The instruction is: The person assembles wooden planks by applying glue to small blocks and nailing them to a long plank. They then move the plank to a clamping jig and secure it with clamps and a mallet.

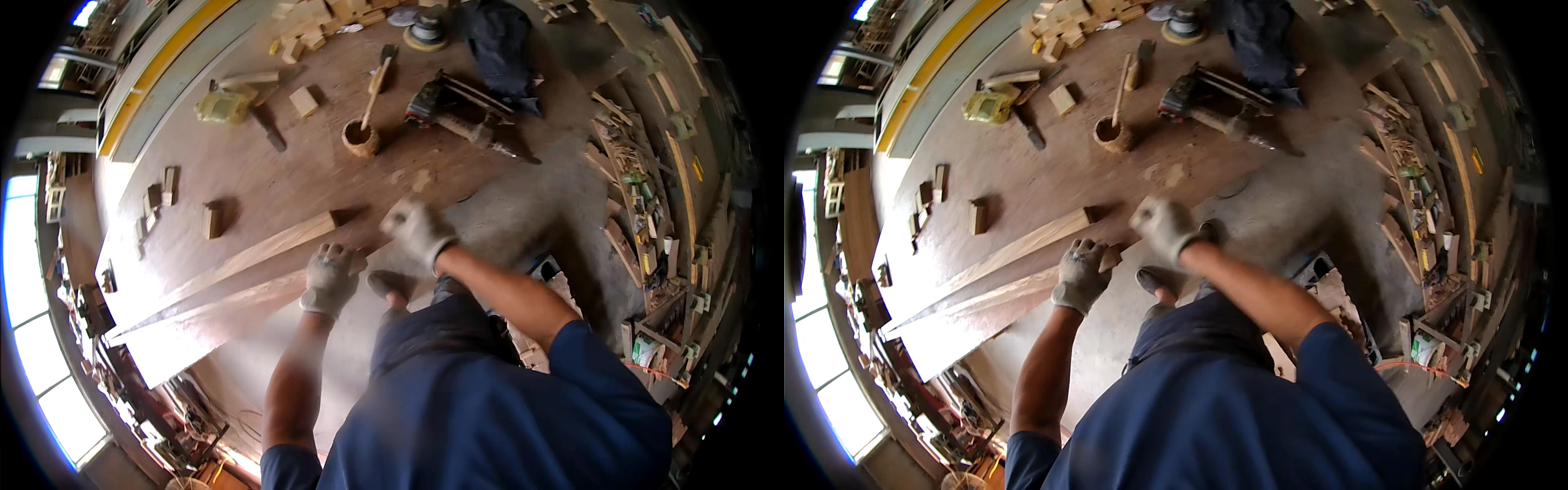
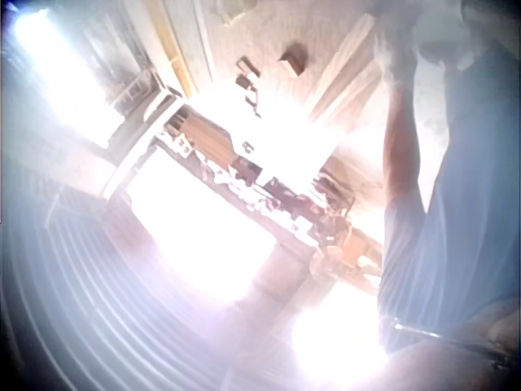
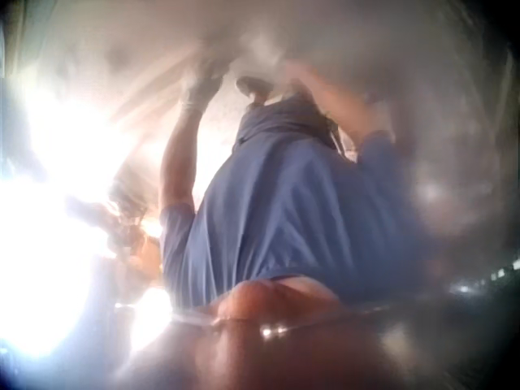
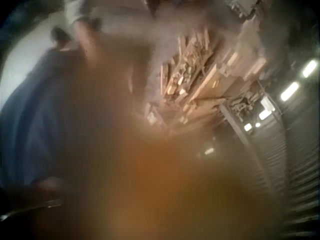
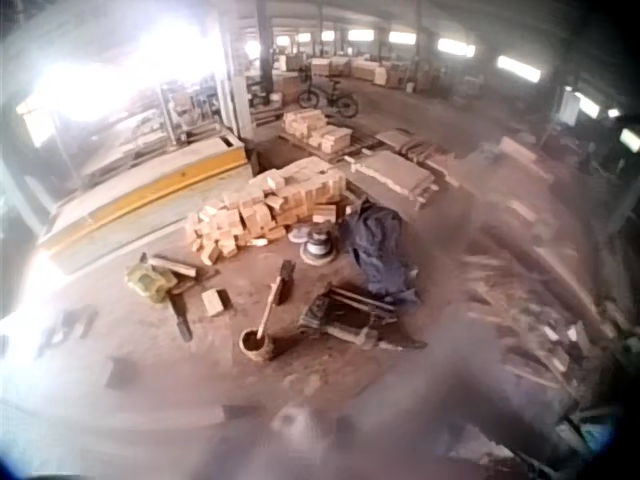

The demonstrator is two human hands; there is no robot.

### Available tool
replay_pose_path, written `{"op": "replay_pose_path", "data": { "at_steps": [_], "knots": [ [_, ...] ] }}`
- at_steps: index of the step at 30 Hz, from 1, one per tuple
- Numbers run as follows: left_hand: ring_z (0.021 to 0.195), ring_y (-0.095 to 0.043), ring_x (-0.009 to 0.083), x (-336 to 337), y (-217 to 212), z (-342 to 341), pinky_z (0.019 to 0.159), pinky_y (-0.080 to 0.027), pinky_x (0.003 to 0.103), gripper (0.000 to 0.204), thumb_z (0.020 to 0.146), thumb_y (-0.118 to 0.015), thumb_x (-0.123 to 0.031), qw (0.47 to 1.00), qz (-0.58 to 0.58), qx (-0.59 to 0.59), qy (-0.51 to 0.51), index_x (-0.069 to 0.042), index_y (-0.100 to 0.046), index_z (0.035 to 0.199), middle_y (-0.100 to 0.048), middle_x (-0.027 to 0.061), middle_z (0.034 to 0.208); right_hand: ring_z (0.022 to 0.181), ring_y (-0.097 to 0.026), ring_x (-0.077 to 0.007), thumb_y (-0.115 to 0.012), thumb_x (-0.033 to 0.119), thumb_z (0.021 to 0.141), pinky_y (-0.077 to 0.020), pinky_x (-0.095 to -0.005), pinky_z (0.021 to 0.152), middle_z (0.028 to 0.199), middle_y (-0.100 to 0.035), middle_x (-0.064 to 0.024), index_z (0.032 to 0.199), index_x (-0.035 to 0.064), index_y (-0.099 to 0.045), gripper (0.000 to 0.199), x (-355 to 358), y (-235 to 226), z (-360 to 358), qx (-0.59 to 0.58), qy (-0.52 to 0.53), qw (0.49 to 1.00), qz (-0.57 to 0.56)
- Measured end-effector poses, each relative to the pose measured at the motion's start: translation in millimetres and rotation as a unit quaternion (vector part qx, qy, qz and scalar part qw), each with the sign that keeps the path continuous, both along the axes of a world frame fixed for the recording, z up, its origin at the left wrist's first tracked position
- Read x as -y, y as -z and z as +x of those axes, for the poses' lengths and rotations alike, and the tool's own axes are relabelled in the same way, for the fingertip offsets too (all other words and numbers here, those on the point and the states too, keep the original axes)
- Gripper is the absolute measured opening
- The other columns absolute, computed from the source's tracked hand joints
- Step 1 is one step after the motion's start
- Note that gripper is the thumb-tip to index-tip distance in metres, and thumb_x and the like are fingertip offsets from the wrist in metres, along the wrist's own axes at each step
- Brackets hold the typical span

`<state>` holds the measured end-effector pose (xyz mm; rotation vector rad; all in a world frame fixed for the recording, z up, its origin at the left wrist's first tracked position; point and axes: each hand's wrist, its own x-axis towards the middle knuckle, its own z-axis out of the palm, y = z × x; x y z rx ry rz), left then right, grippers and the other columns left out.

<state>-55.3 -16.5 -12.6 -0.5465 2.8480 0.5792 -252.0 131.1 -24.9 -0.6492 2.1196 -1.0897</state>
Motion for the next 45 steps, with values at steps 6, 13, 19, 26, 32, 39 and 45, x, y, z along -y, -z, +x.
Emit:
{"op": "replay_pose_path", "data": {
  "at_steps": [6, 13, 19, 26, 32, 39, 45],
  "knots": [
    [0.113, -0.064, 0.0387, 2, 6, 4, 0.095, -0.056, 0.050, 0.039, 0.080, -0.078, -0.015, 0.999, -0.020, -0.038, 0.013, -0.011, -0.073, 0.119, -0.070, 0.0137, 0.115, 0.122, -0.064, -0.0393, -0.086, 0.020, 0.084, -0.0532, -0.0487, 0.104, 0.129, -0.069, -0.0179, 0.138, 0.0108, -0.064, 0.058, -6, 14, -158, -0.424, -0.001, 0.898, 0.118],
    [0.111, -0.065, 0.0398, 4, 8, 5, 0.094, -0.057, 0.050, 0.042, 0.081, -0.080, -0.014, 0.997, -0.023, -0.074, 0.032, -0.008, -0.071, 0.121, -0.071, 0.0151, 0.117, 0.118, -0.069, -0.0393, -0.069, 0.017, 0.094, -0.0542, -0.0509, 0.102, 0.131, -0.069, -0.0222, 0.159, 0.0090, -0.047, 0.069, 11, 51, -213, -0.404, -0.079, 0.857, 0.310],
    [0.112, -0.064, 0.0403, 4, 10, 6, 0.095, -0.056, 0.050, 0.045, 0.081, -0.081, -0.013, 0.996, -0.013, -0.080, 0.025, -0.008, -0.069, 0.124, -0.071, 0.0159, 0.118, 0.116, -0.069, -0.0422, -0.067, 0.017, 0.092, -0.0549, -0.0507, 0.100, 0.128, -0.072, -0.0228, 0.155, 0.0092, -0.051, 0.065, 0, 22, -212, -0.373, -0.128, 0.887, 0.242],
    [0.114, -0.063, 0.0398, 2, 9, 7, 0.097, -0.055, 0.051, 0.041, 0.081, -0.077, -0.013, 0.999, -0.008, -0.049, 0.016, -0.008, -0.070, 0.121, -0.071, 0.0152, 0.117, 0.100, -0.077, -0.0356, -0.075, 0.021, 0.088, -0.0600, -0.0443, 0.086, 0.101, -0.077, -0.0218, 0.124, 0.0060, -0.071, 0.040, -58, -88, -122, -0.094, -0.122, 0.988, 0.005],
    [0.112, -0.063, 0.0400, -1, 12, 6, 0.095, -0.056, 0.051, 0.039, 0.079, -0.076, -0.012, 0.998, -0.019, -0.061, 0.012, -0.007, -0.070, 0.118, -0.070, 0.0151, 0.114, 0.095, -0.079, -0.0340, -0.082, 0.024, 0.081, -0.0616, -0.0414, 0.083, 0.100, -0.078, -0.0221, 0.115, 0.0051, -0.075, 0.039, -76, -59, -60, 0.036, -0.192, 0.980, -0.021],
    [0.111, -0.063, 0.0406, 0, 13, 5, 0.094, -0.056, 0.051, 0.037, 0.078, -0.076, -0.011, 0.997, -0.010, -0.073, 0.004, -0.007, -0.071, 0.114, -0.071, 0.0149, 0.111, 0.102, -0.077, -0.0388, -0.072, 0.042, 0.089, -0.0603, -0.0474, 0.089, 0.103, -0.079, -0.0207, 0.113, 0.0109, -0.078, 0.040, -73, -26, -28, -0.035, -0.313, 0.944, 0.095],
    [0.113, -0.064, 0.0399, -1, 11, 5, 0.096, -0.056, 0.050, 0.038, 0.078, -0.076, -0.010, 0.997, -0.007, -0.073, -0.007, -0.008, -0.072, 0.115, -0.071, 0.0147, 0.112, 0.098, -0.078, -0.0359, -0.070, 0.045, 0.094, -0.0617, -0.0478, 0.086, 0.102, -0.080, -0.0159, 0.115, 0.0167, -0.079, 0.037, -71, -15, -24, -0.131, -0.365, 0.921, 0.041]
  ]
}}
